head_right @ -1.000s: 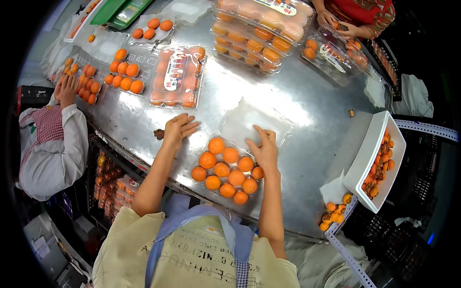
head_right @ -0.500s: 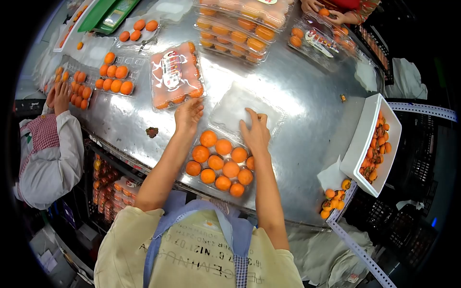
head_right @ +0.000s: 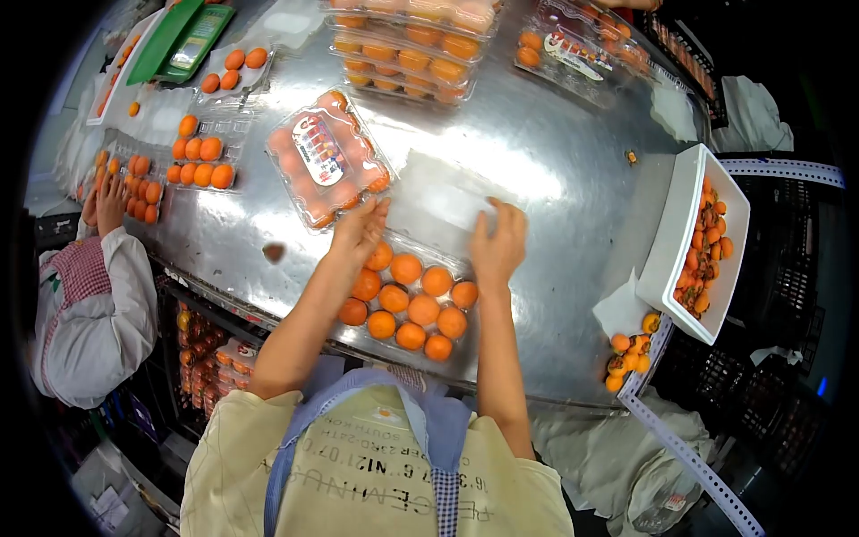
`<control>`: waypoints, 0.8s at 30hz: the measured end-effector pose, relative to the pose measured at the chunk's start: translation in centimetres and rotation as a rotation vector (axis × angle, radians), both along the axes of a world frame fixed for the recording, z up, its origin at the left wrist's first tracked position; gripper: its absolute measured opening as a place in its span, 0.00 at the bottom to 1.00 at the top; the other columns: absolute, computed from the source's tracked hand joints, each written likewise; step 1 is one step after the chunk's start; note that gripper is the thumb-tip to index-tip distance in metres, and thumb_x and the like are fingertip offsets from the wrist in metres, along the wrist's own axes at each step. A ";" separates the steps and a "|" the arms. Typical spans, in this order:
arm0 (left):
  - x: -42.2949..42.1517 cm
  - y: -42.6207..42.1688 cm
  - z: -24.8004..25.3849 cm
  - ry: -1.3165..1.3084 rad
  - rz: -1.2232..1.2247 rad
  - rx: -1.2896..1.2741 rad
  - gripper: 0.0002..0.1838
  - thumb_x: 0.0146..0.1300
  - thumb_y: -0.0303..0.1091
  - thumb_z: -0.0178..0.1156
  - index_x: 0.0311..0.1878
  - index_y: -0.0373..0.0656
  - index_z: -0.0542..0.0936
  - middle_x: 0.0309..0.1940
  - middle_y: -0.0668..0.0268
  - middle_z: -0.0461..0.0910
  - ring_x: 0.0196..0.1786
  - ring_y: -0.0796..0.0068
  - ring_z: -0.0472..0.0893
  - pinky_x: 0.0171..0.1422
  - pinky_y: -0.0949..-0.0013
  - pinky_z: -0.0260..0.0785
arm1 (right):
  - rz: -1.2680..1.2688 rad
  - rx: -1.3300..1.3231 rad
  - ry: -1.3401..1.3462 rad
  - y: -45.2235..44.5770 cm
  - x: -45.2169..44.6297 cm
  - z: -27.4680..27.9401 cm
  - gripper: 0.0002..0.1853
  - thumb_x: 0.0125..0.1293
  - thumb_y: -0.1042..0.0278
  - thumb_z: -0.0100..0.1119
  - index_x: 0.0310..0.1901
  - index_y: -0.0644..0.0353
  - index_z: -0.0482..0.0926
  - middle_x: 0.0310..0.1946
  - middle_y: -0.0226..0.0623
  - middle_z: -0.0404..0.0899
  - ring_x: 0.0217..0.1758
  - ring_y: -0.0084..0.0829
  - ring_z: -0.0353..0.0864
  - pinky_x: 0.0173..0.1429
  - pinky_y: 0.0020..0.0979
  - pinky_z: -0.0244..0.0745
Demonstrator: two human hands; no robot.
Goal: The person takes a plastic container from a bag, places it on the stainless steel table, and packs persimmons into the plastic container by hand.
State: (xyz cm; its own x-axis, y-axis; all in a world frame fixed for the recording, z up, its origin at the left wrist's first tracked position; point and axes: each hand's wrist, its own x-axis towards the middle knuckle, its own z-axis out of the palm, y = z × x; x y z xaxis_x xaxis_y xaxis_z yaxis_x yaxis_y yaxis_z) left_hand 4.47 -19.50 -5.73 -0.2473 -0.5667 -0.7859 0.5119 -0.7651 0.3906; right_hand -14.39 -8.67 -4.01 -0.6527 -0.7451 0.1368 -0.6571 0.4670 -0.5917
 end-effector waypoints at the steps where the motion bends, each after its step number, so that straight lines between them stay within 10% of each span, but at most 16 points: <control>1: 0.4 -0.2 0.0 0.005 0.006 0.019 0.11 0.66 0.27 0.55 0.48 0.31 0.71 0.46 0.54 0.79 0.35 0.76 0.79 0.35 0.82 0.76 | -0.069 -0.072 0.086 0.7 -0.4 -0.7 0.20 0.59 0.69 0.61 0.54 0.57 0.75 0.50 0.44 0.71 0.52 0.43 0.73 0.56 0.37 0.70; 11: 7.7 1.8 2.6 -0.310 -0.475 -0.332 0.11 0.64 0.31 0.59 0.48 0.40 0.80 0.28 0.70 0.76 0.22 0.88 0.69 0.22 0.86 0.56 | -0.085 -0.066 -0.211 -0.2 -1.7 -3.6 0.23 0.60 0.75 0.57 0.58 0.57 0.73 0.49 0.43 0.66 0.46 0.36 0.70 0.54 0.32 0.68; 16: 9.4 5.2 -0.3 -0.847 -0.593 -0.799 0.10 0.63 0.31 0.59 0.44 0.37 0.80 0.29 0.65 0.80 0.30 0.78 0.77 0.35 0.74 0.70 | -0.039 -0.078 -0.200 -1.5 -2.1 -3.9 0.23 0.58 0.75 0.58 0.57 0.55 0.76 0.42 0.36 0.68 0.36 0.27 0.67 0.46 0.28 0.70; 24: 10.3 8.2 -1.1 -0.715 -0.653 -0.680 0.10 0.65 0.29 0.56 0.47 0.38 0.78 0.32 0.65 0.80 0.35 0.78 0.79 0.40 0.72 0.72 | -0.016 -0.170 -0.097 1.6 -2.5 -0.7 0.22 0.61 0.68 0.60 0.57 0.58 0.74 0.60 0.46 0.64 0.55 0.37 0.70 0.56 0.32 0.70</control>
